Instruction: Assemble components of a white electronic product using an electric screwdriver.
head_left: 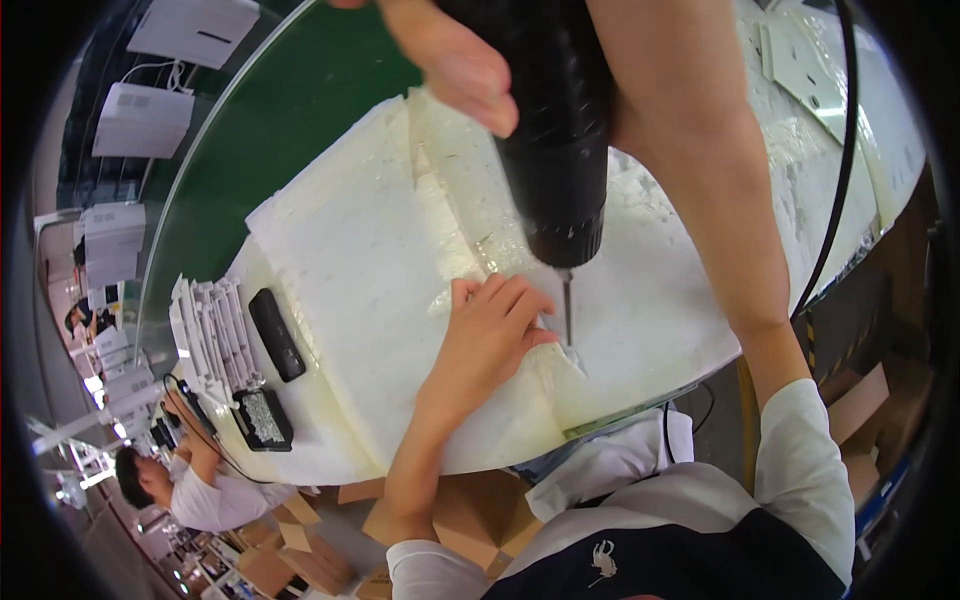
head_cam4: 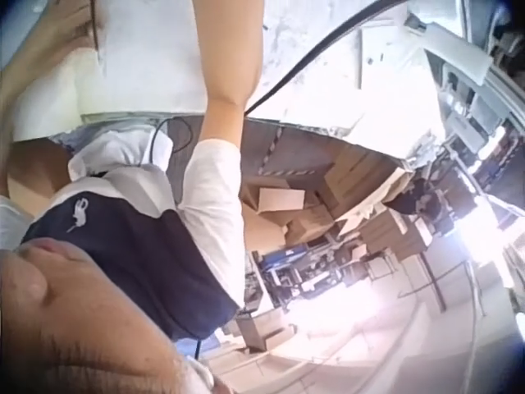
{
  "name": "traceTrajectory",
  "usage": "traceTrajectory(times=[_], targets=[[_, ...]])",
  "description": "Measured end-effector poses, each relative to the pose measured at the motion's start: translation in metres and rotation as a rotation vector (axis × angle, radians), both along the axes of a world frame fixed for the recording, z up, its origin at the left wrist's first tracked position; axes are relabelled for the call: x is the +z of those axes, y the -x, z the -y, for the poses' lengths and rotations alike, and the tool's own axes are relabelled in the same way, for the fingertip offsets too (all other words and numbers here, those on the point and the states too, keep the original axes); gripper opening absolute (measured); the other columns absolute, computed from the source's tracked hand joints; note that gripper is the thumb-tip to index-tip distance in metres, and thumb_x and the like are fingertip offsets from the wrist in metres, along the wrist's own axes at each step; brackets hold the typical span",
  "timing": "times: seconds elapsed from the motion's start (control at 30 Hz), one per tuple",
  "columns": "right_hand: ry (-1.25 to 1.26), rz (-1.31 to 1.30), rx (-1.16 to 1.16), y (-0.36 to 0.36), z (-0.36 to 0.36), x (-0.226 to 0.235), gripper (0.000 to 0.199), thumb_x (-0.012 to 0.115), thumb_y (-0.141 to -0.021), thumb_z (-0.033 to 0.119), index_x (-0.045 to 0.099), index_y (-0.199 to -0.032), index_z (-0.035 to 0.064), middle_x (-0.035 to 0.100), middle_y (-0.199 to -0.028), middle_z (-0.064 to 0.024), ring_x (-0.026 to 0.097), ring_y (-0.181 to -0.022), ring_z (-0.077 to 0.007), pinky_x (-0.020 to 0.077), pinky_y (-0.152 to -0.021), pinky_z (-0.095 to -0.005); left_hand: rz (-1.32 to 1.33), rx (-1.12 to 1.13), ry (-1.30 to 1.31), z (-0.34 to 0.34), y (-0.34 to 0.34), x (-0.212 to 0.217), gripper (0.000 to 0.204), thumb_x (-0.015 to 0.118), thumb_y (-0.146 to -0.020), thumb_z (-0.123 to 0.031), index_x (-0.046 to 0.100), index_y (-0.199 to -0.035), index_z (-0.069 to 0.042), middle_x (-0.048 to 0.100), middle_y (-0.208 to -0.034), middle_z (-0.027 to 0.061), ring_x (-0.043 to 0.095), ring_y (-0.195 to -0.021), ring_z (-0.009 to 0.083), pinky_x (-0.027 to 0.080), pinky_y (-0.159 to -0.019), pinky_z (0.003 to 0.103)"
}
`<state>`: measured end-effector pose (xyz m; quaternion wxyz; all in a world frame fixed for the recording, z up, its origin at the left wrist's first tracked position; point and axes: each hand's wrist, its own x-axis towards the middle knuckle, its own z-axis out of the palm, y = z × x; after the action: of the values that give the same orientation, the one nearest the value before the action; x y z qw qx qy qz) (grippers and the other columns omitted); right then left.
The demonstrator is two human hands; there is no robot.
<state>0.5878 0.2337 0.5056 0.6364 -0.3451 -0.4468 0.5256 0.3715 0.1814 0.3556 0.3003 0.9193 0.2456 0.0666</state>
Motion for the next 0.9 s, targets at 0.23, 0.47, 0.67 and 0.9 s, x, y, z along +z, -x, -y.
traceTrajectory(times=[0.23,0.47,0.67,0.9], targets=[[0.169,-0.261,0.214,-0.008,-0.06,-0.083,0.048,0.045,-0.104,0.051,0.05,-0.109,0.003,0.062,-0.075,-0.0119,0.05,-0.043,-0.0152,0.0432,-0.039,-0.0285,0.257,0.138,0.18,-0.005,0.005,-0.015,0.024,0.075,-0.084,-0.01,0.065,-0.106,-0.006,0.063,-0.102,0.0049,0.062,-0.099,0.0251,0.04,-0.094,0.035],[0.392,-0.279,0.163,-0.002,-0.089,-0.173,0.048,0.05,-0.102,0.048,0.05,-0.112,0.0013,0.055,-0.08,-0.0062,0.038,-0.046,-0.006,0.0332,-0.037,-0.0199,0.375,0.462,-0.055,-0.05,0.048,-0.015,0.035,0.06,-0.095,-0.007,0.06,-0.129,-0.006,0.055,-0.139,0.0124,0.049,-0.132,0.0319,0.036,-0.113,0.041],[0.339,-0.417,0.224,-0.014,-0.095,-0.192,0.047,0.055,-0.101,0.044,0.049,-0.115,-0.0008,0.053,-0.084,-0.0082,0.037,-0.046,-0.0061,0.0327,-0.037,-0.0199,0.075,0.554,-0.473,-0.07,0.072,-0.041,0.046,0.058,-0.098,-0.021,0.051,-0.142,-0.008,0.042,-0.153,0.014,0.033,-0.145,0.036,0.019,-0.119,0.058],[0.33,-0.438,0.278,-0.023,-0.103,-0.203,0.048,0.055,-0.101,0.043,0.05,-0.117,-0.002,0.052,-0.084,-0.0077,0.036,-0.045,-0.0063,0.0319,-0.038,-0.0203,0.114,0.589,-0.553,-0.072,0.069,-0.066,0.05,0.058,-0.094,-0.026,0.053,-0.14,-0.006,0.043,-0.153,0.0164,0.035,-0.143,0.042,0.018,-0.116,0.068]])
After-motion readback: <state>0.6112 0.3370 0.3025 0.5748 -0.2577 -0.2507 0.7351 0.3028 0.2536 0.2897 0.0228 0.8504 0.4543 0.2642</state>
